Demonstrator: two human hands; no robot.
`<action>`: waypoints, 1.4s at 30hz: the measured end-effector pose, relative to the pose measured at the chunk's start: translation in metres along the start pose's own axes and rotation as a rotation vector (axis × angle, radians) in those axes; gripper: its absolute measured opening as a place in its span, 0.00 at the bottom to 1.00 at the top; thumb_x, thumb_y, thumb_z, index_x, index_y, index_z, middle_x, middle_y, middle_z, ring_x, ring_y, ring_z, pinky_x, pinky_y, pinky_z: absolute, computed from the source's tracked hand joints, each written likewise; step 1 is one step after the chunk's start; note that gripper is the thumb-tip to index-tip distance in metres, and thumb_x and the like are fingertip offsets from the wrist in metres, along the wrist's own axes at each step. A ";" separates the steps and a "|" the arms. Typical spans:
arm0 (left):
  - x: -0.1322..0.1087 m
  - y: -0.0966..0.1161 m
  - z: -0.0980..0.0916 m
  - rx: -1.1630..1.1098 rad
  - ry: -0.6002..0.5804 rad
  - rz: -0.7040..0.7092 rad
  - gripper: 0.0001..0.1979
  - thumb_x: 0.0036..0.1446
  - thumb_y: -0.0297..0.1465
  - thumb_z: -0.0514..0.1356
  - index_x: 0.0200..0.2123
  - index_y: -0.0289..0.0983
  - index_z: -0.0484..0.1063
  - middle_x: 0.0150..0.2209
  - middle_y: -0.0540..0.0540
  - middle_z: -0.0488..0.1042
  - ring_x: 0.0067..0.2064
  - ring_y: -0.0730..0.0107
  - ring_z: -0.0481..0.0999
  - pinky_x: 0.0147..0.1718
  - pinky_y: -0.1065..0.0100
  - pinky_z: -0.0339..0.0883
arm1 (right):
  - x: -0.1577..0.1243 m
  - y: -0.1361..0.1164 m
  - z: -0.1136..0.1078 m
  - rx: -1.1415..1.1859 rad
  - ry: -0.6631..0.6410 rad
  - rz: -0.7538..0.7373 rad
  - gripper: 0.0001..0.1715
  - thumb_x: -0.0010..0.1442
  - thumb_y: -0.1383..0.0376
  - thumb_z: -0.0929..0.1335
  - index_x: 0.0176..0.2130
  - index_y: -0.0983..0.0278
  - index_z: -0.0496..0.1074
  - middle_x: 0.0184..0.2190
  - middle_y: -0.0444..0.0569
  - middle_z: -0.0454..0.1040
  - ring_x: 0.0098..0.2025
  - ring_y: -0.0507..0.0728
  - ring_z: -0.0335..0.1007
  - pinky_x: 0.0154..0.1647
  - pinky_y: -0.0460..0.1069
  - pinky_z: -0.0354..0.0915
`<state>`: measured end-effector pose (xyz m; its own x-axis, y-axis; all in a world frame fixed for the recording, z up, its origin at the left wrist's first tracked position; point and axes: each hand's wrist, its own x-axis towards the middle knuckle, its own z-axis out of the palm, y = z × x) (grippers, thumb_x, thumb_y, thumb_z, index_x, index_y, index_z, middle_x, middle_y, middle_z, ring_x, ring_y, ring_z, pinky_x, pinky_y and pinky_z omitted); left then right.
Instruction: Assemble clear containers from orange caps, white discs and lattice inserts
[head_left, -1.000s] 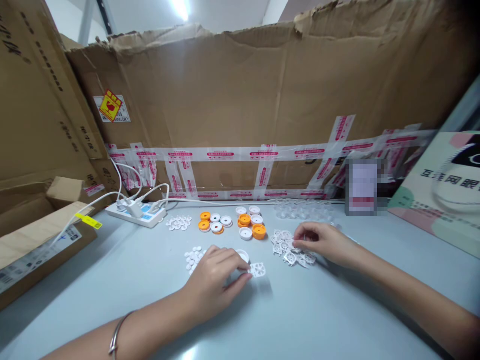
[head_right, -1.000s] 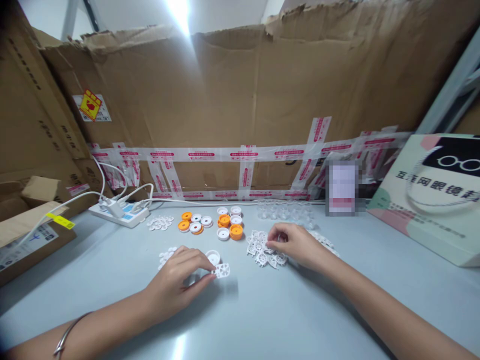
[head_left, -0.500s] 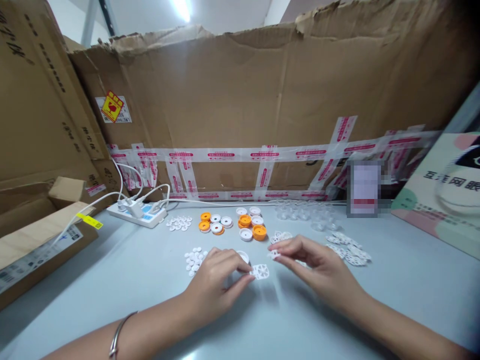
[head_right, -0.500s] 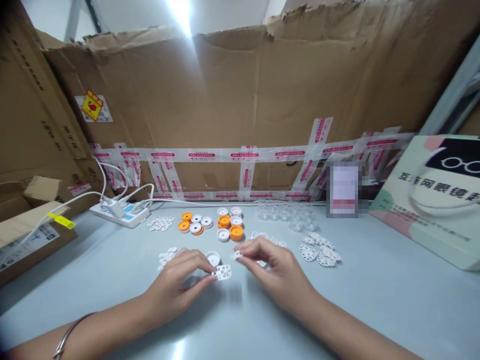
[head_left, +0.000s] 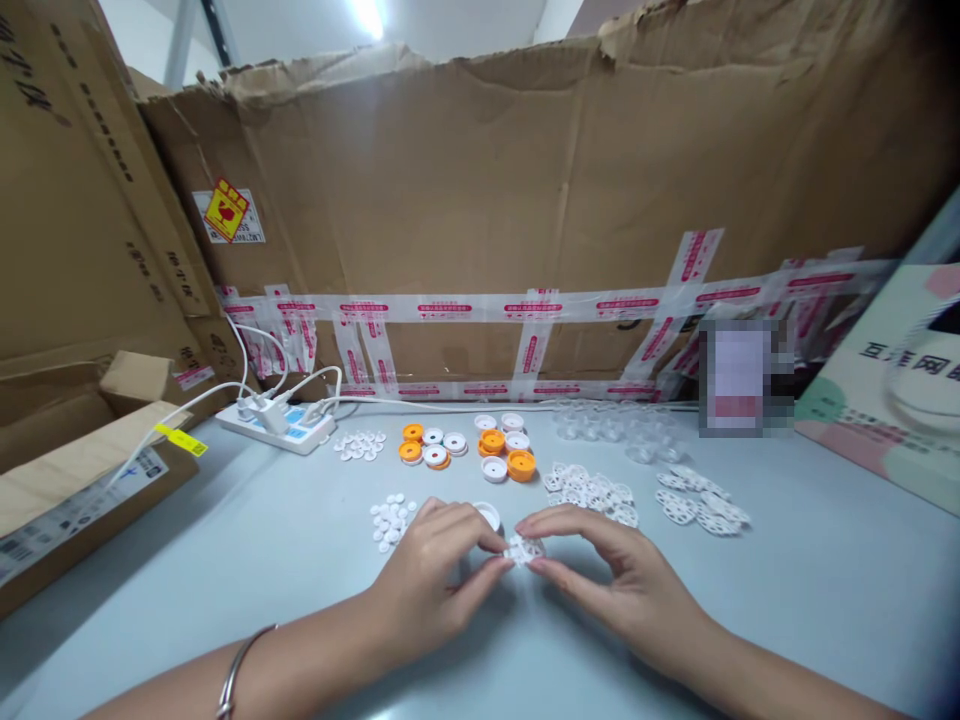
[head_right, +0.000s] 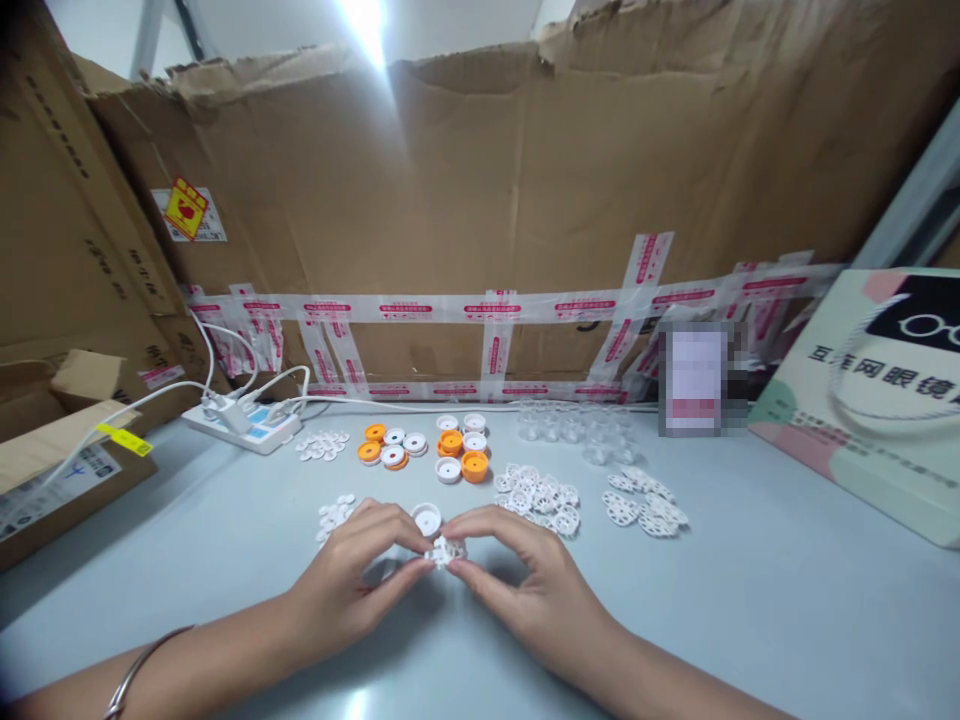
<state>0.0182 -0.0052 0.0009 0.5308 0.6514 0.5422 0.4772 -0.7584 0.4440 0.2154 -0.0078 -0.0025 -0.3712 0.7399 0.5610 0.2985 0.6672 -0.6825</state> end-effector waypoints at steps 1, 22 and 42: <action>0.000 0.000 0.000 -0.002 -0.005 -0.006 0.02 0.56 0.26 0.55 0.31 0.36 0.68 0.28 0.47 0.74 0.32 0.69 0.72 0.34 0.68 0.58 | 0.000 0.000 0.000 0.013 -0.005 0.003 0.08 0.54 0.68 0.68 0.36 0.59 0.72 0.35 0.45 0.78 0.38 0.53 0.74 0.41 0.48 0.71; 0.001 0.005 -0.001 -0.145 -0.009 -0.164 0.04 0.55 0.26 0.55 0.29 0.36 0.68 0.28 0.48 0.74 0.31 0.70 0.70 0.34 0.67 0.59 | -0.002 0.010 -0.007 -0.246 -0.141 -0.431 0.18 0.59 0.73 0.63 0.48 0.61 0.67 0.41 0.54 0.75 0.43 0.55 0.71 0.41 0.49 0.70; 0.004 0.008 -0.002 -0.206 -0.097 -0.251 0.05 0.54 0.29 0.57 0.27 0.36 0.69 0.27 0.49 0.74 0.30 0.71 0.70 0.33 0.69 0.60 | 0.004 0.004 -0.003 -0.024 -0.102 -0.172 0.11 0.54 0.72 0.65 0.39 0.61 0.70 0.31 0.48 0.76 0.34 0.53 0.73 0.36 0.48 0.70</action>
<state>0.0229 -0.0083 0.0082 0.4835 0.8101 0.3316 0.4554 -0.5563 0.6951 0.2174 -0.0019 -0.0015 -0.5056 0.6030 0.6170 0.2436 0.7859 -0.5684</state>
